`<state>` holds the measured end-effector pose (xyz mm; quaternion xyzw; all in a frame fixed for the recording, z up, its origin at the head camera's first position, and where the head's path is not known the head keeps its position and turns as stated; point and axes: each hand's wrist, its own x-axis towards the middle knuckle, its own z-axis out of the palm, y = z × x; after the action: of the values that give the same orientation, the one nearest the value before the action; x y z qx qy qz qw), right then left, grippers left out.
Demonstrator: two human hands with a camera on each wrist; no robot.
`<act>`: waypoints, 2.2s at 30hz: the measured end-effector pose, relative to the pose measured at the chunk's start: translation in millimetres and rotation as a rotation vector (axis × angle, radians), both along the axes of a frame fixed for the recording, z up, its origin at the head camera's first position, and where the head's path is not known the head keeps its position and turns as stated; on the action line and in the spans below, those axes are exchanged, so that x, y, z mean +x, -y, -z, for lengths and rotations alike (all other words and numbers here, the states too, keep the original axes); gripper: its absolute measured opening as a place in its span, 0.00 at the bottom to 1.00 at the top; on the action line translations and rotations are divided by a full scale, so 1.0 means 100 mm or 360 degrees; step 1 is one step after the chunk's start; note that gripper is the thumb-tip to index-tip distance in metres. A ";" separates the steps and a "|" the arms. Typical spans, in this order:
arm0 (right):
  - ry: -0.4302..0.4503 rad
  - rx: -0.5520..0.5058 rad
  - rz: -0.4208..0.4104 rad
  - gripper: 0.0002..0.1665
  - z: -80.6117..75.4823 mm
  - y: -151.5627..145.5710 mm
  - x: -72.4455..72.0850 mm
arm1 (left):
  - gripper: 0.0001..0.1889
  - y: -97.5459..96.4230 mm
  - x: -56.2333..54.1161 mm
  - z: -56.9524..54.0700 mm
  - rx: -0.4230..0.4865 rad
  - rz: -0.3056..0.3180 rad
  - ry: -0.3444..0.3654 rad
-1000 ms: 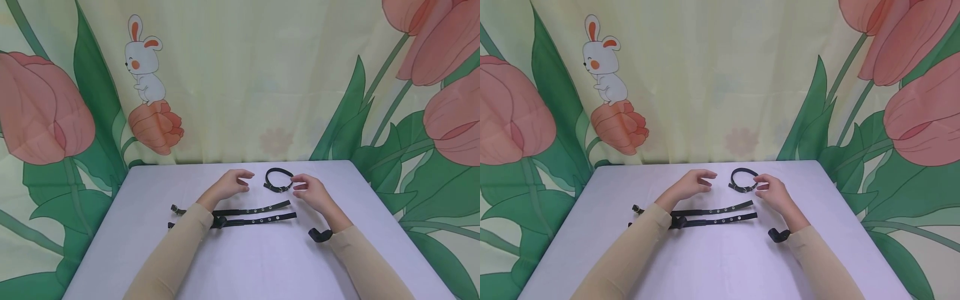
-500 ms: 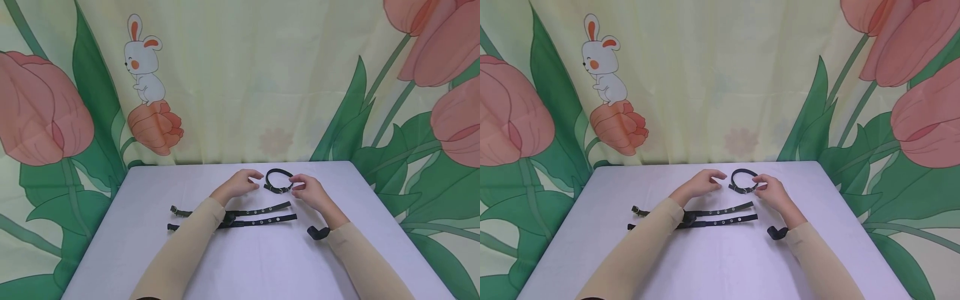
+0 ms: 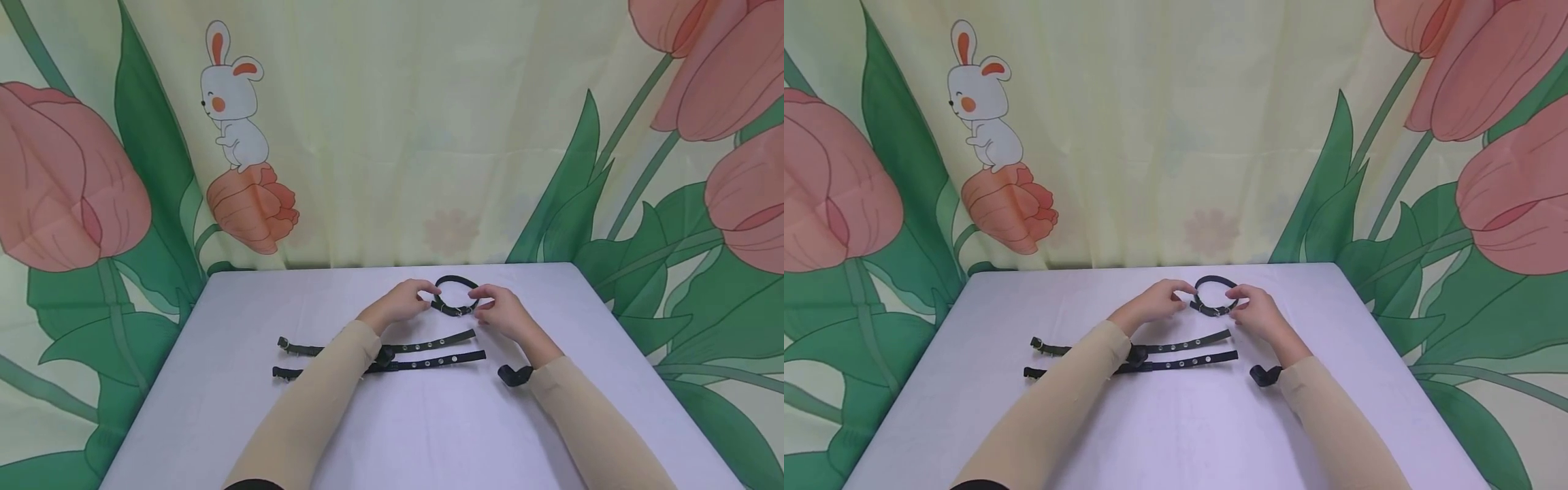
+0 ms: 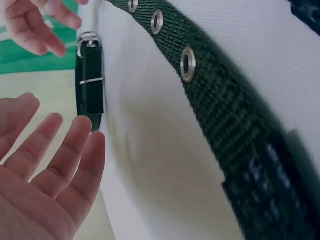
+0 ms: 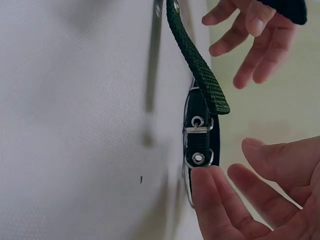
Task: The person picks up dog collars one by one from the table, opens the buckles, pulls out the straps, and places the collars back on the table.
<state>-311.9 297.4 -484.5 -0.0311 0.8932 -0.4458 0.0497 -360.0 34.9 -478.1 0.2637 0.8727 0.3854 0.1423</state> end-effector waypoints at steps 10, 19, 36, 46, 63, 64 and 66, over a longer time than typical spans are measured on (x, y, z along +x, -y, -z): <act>0.0050 0.0006 -0.0032 0.26 0.06 -0.02 -0.12 | 0.23 -0.08 -0.07 0.07 0.0134 0.0066 0.0076; 0.0126 0.0056 -0.0030 0.24 0.11 0.04 -0.21 | 0.23 -0.16 -0.14 0.10 0.0144 0.0108 0.0127; 0.0044 0.0219 -0.0028 0.19 0.12 0.11 -0.19 | 0.21 -0.27 -0.14 0.17 0.0000 0.0113 0.0076; -0.0020 0.0216 0.0018 0.18 0.08 0.12 -0.13 | 0.20 -0.26 -0.13 0.15 0.0064 0.0111 0.0062; -0.0200 0.0163 0.0031 0.16 0.01 0.13 -0.07 | 0.17 -0.29 -0.01 -0.04 0.0162 0.0045 -0.0109; -0.0212 0.0164 0.0025 0.15 0.00 0.13 -0.06 | 0.17 -0.29 -0.01 -0.05 0.0160 0.0045 -0.0117; -0.0226 0.0162 0.0017 0.15 -0.02 0.13 -0.05 | 0.18 -0.28 0.00 -0.06 0.0160 0.0042 -0.0128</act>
<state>-316.5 284.9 -482.9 -0.0552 0.9162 -0.3966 -0.0148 -359.8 63.1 -471.9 0.2973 0.8537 0.4161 0.0987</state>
